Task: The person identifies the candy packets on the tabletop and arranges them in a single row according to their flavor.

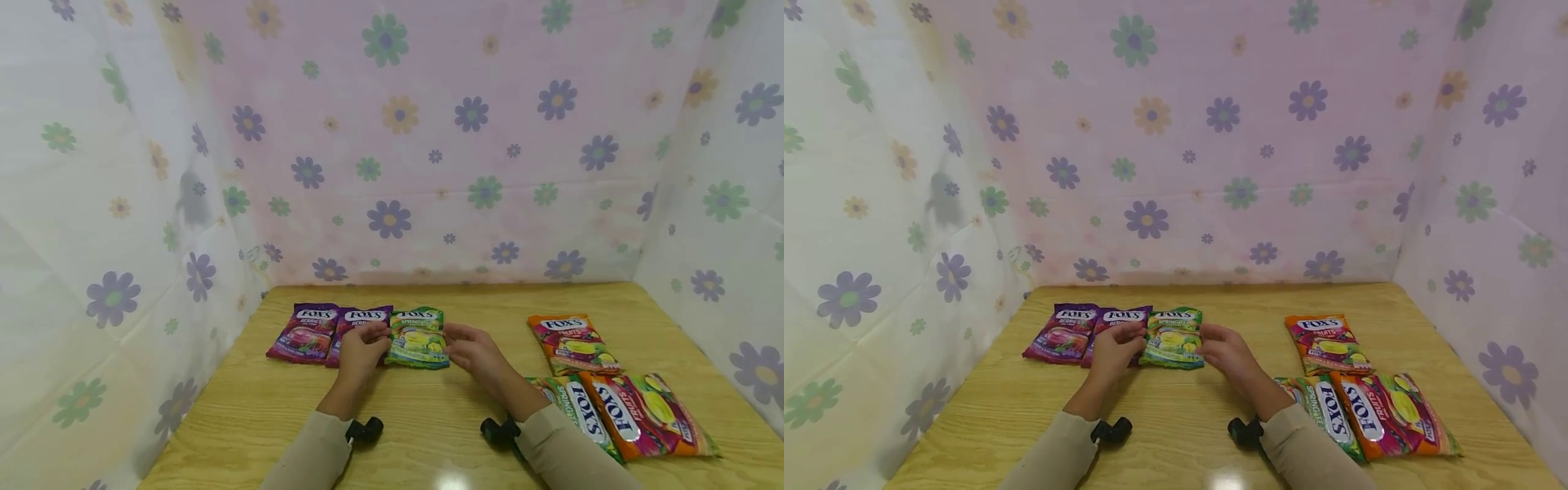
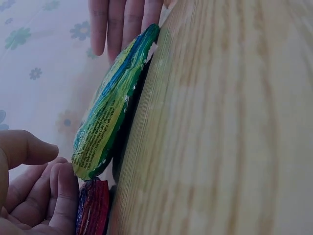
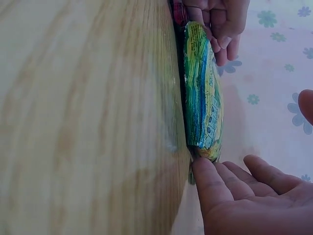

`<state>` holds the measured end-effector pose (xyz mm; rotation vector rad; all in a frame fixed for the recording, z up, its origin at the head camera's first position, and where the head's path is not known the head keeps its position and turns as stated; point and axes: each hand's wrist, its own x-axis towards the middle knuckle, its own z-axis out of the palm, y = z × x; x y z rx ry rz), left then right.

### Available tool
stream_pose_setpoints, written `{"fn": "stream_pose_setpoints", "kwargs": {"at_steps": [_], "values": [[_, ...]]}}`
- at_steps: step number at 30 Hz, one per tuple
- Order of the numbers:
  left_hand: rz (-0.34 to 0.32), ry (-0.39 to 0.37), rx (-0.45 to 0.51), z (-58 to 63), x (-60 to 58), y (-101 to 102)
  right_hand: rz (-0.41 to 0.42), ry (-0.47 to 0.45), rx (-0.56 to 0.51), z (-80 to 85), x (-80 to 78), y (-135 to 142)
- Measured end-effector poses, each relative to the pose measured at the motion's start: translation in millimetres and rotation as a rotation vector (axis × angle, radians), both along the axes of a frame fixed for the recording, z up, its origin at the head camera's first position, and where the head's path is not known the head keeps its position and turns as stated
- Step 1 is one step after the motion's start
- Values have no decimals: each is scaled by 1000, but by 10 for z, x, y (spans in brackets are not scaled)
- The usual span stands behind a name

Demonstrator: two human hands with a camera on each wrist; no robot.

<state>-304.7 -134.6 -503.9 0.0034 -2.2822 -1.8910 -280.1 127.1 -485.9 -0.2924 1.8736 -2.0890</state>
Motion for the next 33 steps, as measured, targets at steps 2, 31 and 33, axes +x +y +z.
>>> {"fn": "stream_pose_setpoints", "kwargs": {"at_steps": [2, 31, 33], "values": [[-1, -6, 3, 18, 10, 7, -7, 1, 10, 7, -2, -8], [-567, -266, -17, 340, 589, 838, 92, 471, 625, 531, 319, 1027], [-584, -284, -1, 318, 614, 894, 107, 479, 655, 538, 349, 1155]]}}
